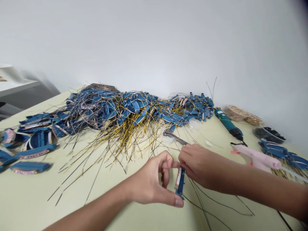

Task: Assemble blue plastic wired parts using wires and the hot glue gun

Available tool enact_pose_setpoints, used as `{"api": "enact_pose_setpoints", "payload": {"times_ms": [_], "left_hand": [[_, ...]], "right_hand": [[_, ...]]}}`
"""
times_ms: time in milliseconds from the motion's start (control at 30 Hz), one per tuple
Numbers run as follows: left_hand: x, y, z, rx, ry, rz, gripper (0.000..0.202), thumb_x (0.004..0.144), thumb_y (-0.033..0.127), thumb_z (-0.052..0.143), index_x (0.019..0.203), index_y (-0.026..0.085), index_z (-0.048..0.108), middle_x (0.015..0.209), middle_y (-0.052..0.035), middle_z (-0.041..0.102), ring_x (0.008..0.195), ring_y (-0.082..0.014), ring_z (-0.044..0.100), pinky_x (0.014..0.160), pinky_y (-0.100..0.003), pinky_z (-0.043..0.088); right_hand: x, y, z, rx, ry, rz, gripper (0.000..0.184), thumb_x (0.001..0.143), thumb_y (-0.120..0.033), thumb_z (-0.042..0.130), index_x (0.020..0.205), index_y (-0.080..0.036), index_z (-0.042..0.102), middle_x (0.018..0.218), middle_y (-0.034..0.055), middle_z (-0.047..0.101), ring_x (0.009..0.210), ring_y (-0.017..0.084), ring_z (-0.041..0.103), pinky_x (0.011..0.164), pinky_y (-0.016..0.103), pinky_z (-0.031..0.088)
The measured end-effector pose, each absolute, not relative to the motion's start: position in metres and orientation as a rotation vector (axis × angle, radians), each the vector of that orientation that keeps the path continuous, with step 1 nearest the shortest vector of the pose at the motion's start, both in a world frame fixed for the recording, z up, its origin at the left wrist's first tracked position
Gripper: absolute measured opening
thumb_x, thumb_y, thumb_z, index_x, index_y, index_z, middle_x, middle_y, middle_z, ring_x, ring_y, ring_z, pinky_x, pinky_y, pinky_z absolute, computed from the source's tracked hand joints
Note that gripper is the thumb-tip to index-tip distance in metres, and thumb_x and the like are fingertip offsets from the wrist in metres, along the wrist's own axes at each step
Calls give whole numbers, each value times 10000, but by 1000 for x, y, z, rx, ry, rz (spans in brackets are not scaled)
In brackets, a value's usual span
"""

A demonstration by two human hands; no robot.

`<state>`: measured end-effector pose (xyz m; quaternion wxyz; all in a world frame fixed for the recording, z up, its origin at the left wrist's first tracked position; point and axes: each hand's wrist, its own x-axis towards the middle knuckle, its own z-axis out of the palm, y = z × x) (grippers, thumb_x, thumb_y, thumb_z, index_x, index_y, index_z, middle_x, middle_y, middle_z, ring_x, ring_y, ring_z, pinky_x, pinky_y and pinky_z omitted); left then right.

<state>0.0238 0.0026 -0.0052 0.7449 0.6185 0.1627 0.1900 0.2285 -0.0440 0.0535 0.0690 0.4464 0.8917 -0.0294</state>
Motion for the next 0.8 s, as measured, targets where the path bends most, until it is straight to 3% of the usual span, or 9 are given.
{"api": "enact_pose_setpoints", "payload": {"times_ms": [300, 500, 667, 800], "left_hand": [[22, 2, -1, 1383, 401, 425, 596, 559, 264, 913, 823, 240, 380, 604, 106, 519, 885, -229, 680, 1073, -458, 347], [22, 2, -2, 1400, 378, 451, 586, 565, 288, 916, 817, 234, 389, 594, 111, 504, 878, -222, 685, 1089, -478, 344], [23, 3, -1, 1426, 364, 441, 581, 560, 285, 915, 802, 228, 389, 588, 110, 486, 1018, -256, 673, 1074, -470, 357], [23, 2, -6, 1402, 377, 429, 606, 549, 302, 918, 821, 230, 381, 580, 121, 492, 933, -251, 696, 1052, -470, 376]], "right_hand": [[229, -44, 51, 1333, 2711, -69, 193, 913, -65, 448, 817, -148, 593, 796, 75, 586, 715, 204, 444, 653, 334, 285], [229, -44, 51, 1332, 2739, -67, 191, 915, -71, 452, 807, -153, 587, 792, 68, 584, 708, 200, 435, 656, 332, 285], [230, -44, 49, 1325, 2773, -65, 178, 910, -76, 467, 798, -155, 580, 782, 59, 583, 705, 196, 442, 662, 328, 296], [231, -45, 45, 1335, 2798, -44, 173, 904, -68, 475, 800, -156, 581, 783, 57, 589, 697, 191, 442, 662, 320, 297]]}}
